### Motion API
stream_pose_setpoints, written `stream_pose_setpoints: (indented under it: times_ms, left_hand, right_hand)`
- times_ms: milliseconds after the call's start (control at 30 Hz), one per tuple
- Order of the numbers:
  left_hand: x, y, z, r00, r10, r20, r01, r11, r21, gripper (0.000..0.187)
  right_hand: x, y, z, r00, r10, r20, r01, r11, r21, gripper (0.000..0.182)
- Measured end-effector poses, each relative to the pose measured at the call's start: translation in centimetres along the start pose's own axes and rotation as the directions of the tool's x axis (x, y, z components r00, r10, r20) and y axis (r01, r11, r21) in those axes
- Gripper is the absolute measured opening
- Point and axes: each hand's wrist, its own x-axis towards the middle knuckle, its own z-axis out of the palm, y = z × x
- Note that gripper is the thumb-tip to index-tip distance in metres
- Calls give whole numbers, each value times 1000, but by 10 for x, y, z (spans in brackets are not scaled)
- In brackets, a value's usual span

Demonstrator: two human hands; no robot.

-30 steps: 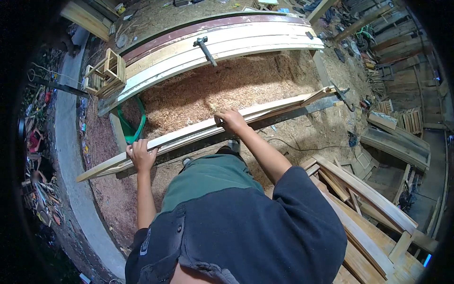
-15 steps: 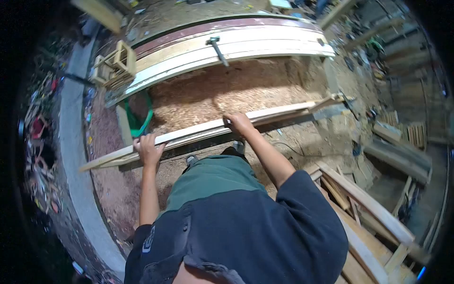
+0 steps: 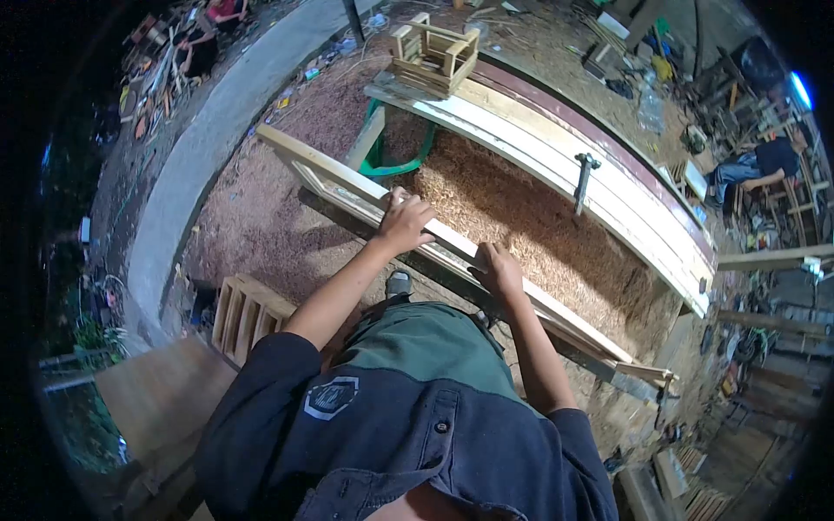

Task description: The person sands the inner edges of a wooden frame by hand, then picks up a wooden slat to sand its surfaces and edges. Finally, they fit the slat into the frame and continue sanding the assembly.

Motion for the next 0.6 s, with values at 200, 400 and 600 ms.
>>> stream_pose_setpoints:
  times_ms: [200, 400, 600]
  left_hand:
    - [0, -4, 1, 999, -16, 28, 15, 999, 44, 50]
    - [-4, -21, -9, 988, 95, 121, -99, 995, 30, 52]
    - [-4, -87, -75, 990, 125, -60, -124, 992, 21, 67]
  right_hand:
    - [16, -9, 8, 994, 29, 101, -35, 997, 66, 31]
    - [15, -21, 14, 990, 62, 130, -57, 998, -39, 33]
    - [16, -24, 17, 977, 130, 166, -110, 986, -124, 37]
